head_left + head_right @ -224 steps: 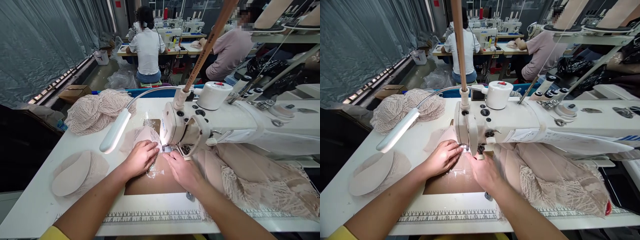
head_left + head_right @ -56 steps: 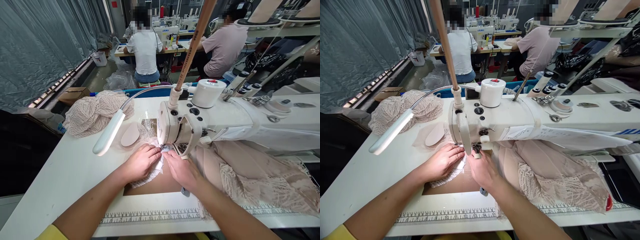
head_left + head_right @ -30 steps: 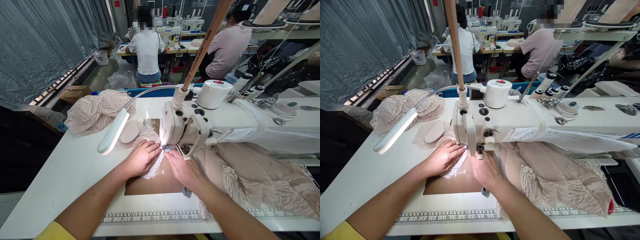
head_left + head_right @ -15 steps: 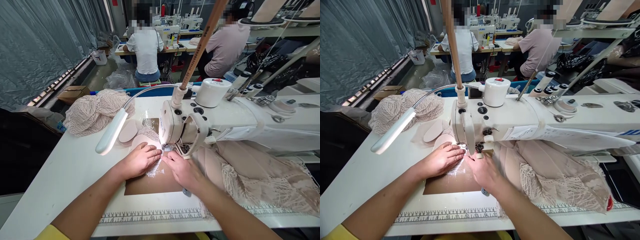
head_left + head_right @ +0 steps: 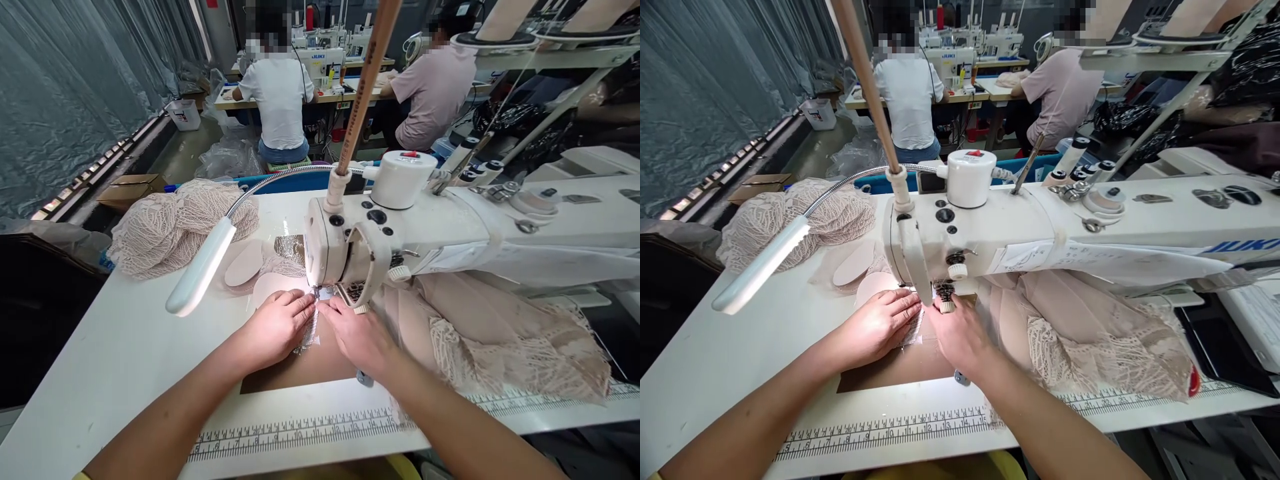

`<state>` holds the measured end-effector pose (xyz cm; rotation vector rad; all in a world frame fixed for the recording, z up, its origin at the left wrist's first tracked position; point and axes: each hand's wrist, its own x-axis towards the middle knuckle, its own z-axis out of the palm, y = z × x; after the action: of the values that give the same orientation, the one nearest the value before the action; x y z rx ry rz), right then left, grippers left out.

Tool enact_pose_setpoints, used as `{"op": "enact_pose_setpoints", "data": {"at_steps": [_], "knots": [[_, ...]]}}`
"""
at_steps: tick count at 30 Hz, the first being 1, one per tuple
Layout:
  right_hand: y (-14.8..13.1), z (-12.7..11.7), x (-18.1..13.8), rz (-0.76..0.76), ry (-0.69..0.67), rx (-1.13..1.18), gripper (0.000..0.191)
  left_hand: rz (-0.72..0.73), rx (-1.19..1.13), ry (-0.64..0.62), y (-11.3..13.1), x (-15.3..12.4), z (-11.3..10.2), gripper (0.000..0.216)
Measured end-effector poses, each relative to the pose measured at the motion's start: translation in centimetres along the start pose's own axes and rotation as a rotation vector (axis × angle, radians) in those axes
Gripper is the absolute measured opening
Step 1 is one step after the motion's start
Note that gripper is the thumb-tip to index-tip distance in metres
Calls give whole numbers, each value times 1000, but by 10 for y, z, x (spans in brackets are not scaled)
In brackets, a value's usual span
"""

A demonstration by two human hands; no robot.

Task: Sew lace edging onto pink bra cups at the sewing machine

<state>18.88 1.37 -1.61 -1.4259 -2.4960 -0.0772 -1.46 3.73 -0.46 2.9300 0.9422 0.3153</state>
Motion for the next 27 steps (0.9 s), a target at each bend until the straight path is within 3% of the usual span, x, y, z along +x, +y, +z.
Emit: {"op": "enact_pose_setpoints", "data": {"at_steps": [9, 13, 20, 27], "knots": [[1, -5, -1, 16, -57, 38, 40, -3, -60, -10, -6, 1, -4, 39], [4, -4, -3, 11, -14, 110, 37, -12, -70, -10, -6, 2, -3, 44], [8, -4, -10, -138, 20, 255, 28, -26, -75, 12, -7, 2, -3, 45], [8, 0, -13, -232, 8, 218, 30, -13, -76, 48, -7, 1, 0, 44]]}}
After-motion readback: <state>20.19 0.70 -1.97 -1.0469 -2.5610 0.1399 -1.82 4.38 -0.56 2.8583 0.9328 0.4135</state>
